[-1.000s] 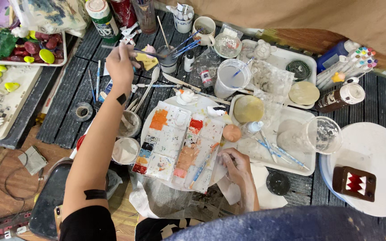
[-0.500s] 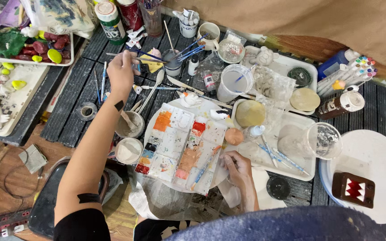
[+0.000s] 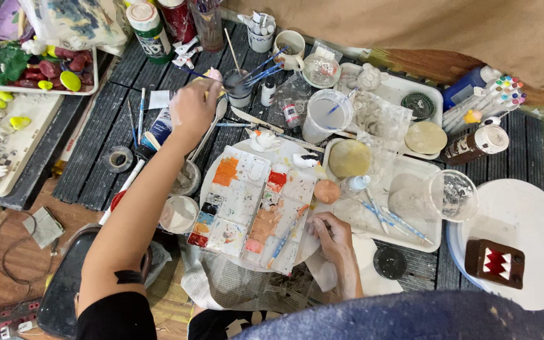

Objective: The person paints a small white figurine using a fine brush and various paints from a palette. They dip the brush into a container, mix paint on the palette, and apply it to the figurine's details.

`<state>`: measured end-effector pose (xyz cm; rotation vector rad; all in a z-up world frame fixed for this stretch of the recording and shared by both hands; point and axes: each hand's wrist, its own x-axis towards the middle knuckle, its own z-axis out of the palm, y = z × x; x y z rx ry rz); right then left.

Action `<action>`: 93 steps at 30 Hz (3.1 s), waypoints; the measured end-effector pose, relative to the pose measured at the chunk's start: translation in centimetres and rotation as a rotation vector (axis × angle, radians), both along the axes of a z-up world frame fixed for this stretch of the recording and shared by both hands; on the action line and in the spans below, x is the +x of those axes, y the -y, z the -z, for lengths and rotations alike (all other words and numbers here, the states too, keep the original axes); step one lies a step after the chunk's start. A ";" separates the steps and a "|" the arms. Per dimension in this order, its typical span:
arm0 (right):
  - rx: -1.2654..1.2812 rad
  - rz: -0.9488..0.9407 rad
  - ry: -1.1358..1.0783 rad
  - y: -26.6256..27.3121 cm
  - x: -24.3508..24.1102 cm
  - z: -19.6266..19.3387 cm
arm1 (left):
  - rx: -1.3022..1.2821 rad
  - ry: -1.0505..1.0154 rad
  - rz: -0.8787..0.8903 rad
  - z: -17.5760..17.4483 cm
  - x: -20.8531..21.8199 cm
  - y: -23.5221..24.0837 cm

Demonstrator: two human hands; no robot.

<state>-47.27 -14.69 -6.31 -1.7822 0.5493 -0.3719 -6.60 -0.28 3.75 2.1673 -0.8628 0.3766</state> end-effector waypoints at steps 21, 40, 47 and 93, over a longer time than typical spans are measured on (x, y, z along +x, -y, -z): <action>-0.010 -0.011 -0.065 0.4 0.1 0.1 | -0.067 -0.246 -0.202 2.9 6.6 5.8; -0.006 -0.018 -0.080 0.6 0.6 -0.8 | 0.126 0.088 0.000 1.5 5.7 5.0; -0.164 0.004 -0.054 -0.1 0.7 -1.6 | 0.188 0.005 0.038 0.8 4.8 3.9; -0.304 0.222 0.070 -2.3 0.2 0.9 | -0.020 0.058 -0.176 0.8 4.8 1.5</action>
